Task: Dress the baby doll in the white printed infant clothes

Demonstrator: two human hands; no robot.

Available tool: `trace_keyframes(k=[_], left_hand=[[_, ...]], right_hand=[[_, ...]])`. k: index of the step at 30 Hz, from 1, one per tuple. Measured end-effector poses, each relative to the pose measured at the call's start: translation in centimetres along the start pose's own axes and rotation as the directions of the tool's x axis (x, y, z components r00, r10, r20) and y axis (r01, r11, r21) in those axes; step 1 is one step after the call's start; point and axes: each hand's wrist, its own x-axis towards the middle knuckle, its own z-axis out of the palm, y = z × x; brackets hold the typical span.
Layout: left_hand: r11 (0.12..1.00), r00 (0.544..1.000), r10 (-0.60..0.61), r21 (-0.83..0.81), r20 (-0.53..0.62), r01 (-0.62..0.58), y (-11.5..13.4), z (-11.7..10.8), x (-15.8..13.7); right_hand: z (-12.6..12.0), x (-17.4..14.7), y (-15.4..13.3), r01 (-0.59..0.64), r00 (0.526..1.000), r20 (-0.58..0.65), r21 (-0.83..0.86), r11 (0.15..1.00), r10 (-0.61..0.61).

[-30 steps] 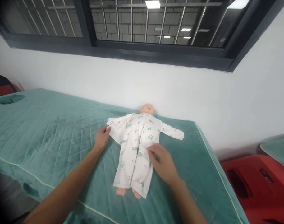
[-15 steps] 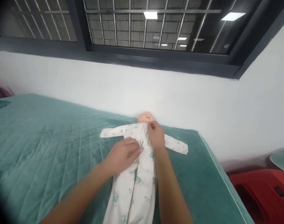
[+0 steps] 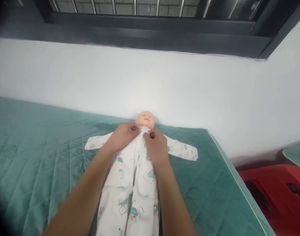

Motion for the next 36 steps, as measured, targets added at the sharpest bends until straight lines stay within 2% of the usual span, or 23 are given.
trace_keyframes(k=[4, 8, 10, 14, 19, 25, 29, 33, 36], left_hand=[[0.997, 0.997, 0.043, -0.066, -0.065, -0.048, -0.5, 0.4, 0.1], [0.966, 0.983, -0.039, -0.260, -0.177, -0.008, 0.0, 1.0, 0.1], [0.953, 0.975, -0.069, -0.303, -0.211, 0.002, 0.3, 1.5, 0.1], [0.970, 0.966, -0.049, -0.241, -0.253, -0.014, 0.4, 2.3, 0.0], [0.985, 0.978, -0.005, -0.171, -0.210, -0.032, -0.5, 2.5, 0.0], [0.969, 0.981, -0.015, -0.244, -0.192, -0.033, -1.1, 2.3, 0.0], [0.944, 0.990, -0.021, -0.329, -0.141, -0.027, -1.3, 1.9, 0.0], [0.919, 0.997, -0.006, -0.393, -0.074, -0.024, -1.7, 1.3, -0.1], [0.912, 0.997, 0.004, -0.408, -0.077, -0.035, -1.8, 1.1, -0.1]], right_hand=[[-0.6, 0.8, 0.3, 0.009, 0.996, 0.086, 0.118, 0.993, -0.020], [-0.2, 1.3, 0.9, 0.056, 0.994, 0.070, 0.349, 0.936, -0.086], [0.2, 1.3, 1.1, 0.062, 0.994, 0.055, 0.404, 0.912, -0.092], [0.7, 1.0, 1.5, 0.060, 0.990, 0.090, 0.447, 0.893, -0.111], [0.5, 0.9, 1.8, 0.049, 0.977, 0.151, 0.529, 0.847, -0.151], [0.5, 1.0, 1.8, 0.067, 0.973, 0.161, 0.484, 0.873, -0.163], [0.5, 1.3, 2.0, 0.086, 0.975, 0.148, 0.441, 0.893, -0.167], [0.6, 1.5, 2.2, 0.179, 0.968, 0.099, 0.378, 0.908, -0.232], [0.6, 1.5, 2.0, 0.249, 0.955, 0.075, 0.325, 0.912, -0.287]])
